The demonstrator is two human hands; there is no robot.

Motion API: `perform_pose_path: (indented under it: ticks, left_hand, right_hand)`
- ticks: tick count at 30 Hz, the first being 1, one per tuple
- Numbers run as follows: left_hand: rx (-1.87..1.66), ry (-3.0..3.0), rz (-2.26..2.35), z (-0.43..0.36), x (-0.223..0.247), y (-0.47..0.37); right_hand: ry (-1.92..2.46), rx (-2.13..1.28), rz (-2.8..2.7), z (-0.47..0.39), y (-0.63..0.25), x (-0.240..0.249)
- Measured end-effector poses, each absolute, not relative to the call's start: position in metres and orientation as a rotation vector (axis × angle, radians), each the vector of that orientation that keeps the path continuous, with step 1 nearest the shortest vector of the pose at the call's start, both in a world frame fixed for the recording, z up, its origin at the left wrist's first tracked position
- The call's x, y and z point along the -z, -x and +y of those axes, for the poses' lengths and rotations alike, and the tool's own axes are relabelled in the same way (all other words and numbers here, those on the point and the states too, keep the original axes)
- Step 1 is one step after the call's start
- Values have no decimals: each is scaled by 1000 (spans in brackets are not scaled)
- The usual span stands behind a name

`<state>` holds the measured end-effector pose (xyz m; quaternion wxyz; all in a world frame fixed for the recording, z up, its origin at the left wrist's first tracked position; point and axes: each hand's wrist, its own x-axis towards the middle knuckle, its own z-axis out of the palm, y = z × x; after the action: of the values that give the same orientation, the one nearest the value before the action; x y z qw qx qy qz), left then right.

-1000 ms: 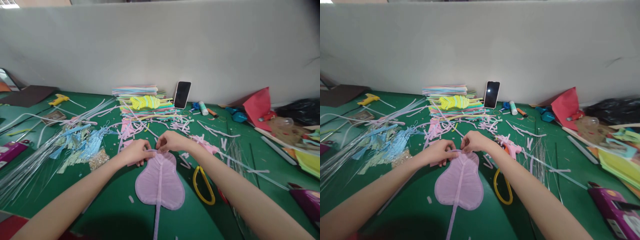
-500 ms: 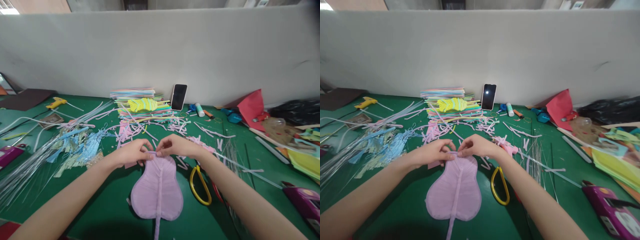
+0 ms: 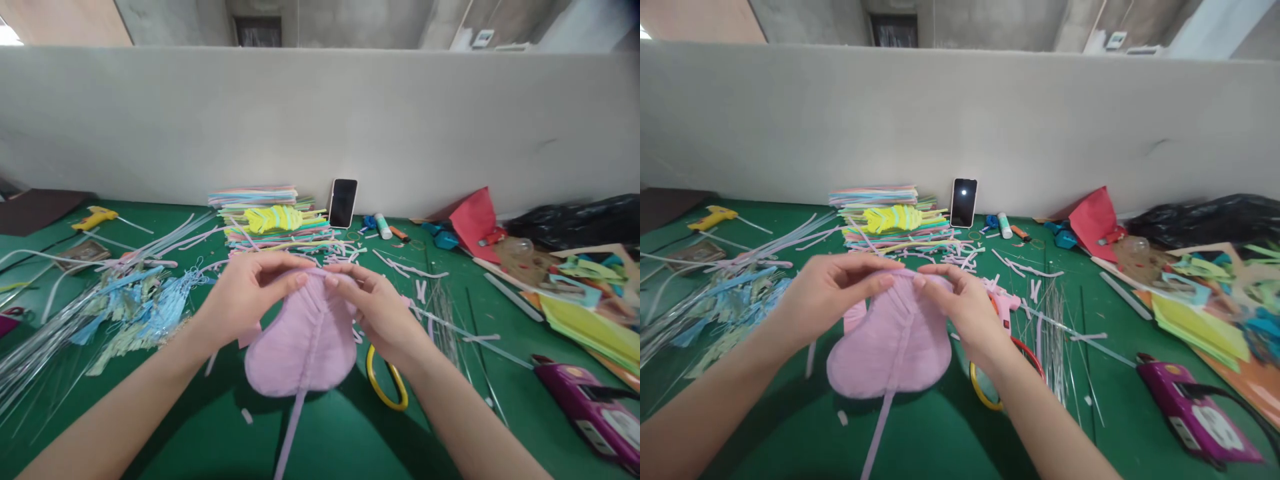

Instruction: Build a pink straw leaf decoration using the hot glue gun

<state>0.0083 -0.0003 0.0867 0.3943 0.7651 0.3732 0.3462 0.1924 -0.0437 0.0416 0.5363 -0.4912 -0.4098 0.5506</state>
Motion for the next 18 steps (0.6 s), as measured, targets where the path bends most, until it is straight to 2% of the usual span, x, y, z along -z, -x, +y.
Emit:
perform_pose_path:
  ticks: [2,7,18]
  left_hand:
    - [-1062,-2005,919,4,-102,-14]
    - [-1505,-2286,727,16,-123,-16]
    - [-1716,-2949,483,2,-140,23]
  right_hand:
    - [1106,-1178,-1067,-38,-191,-60]
    - [1115,-478,-1249,-32,-183,-88]
    - [859,9,-1517,-44,-171,-100]
